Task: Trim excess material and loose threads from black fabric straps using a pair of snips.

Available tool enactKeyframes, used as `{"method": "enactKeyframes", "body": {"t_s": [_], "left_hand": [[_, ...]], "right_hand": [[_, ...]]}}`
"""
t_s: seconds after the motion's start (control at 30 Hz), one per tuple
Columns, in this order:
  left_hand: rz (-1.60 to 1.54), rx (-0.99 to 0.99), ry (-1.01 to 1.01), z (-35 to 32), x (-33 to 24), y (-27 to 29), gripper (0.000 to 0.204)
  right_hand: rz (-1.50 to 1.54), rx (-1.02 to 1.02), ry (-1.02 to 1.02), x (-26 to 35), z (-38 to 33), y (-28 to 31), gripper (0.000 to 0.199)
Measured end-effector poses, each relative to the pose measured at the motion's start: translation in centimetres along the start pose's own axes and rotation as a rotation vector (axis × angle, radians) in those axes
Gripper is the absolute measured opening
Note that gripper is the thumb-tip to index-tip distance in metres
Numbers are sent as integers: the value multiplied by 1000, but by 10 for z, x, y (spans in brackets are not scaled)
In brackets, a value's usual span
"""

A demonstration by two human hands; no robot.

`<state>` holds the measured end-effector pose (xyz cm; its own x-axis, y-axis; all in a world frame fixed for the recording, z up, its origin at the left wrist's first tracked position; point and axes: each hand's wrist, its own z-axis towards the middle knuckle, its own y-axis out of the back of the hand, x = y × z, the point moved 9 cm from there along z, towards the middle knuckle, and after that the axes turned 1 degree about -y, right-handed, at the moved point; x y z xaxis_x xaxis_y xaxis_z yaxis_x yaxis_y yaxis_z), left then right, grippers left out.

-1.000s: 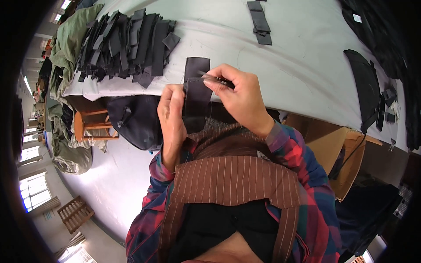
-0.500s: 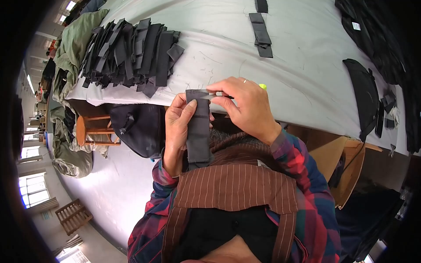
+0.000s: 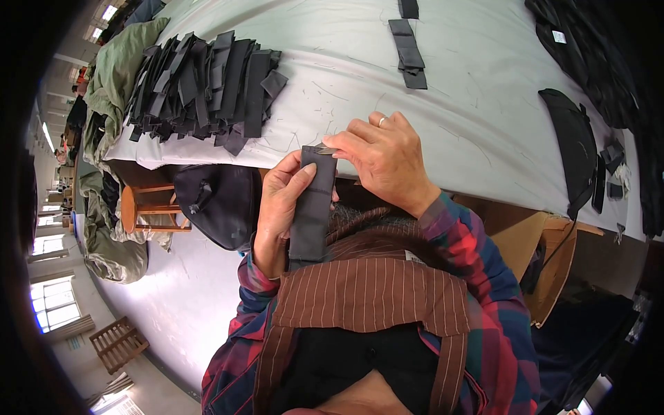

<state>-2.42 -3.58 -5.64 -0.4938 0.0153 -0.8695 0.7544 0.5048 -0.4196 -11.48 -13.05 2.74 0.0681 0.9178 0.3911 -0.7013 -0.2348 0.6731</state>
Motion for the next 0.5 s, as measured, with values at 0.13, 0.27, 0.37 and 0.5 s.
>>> {"method": "enactKeyframes", "body": {"t_s": [0.13,0.27,0.37,0.5], "left_hand": [[44,41,52,-1,1,2,23],[89,89,106,-2,3,2,23],[98,134,159,-2,4,0,23],[77,168,256,-5,8,-2,25]], "right_hand": [[27,14,59,-1,0,2,19],[32,38,100,-1,-1,4,18],[56,61,104,-3,-2,4,17],[112,85,116,-6,-3,3,16]]}}
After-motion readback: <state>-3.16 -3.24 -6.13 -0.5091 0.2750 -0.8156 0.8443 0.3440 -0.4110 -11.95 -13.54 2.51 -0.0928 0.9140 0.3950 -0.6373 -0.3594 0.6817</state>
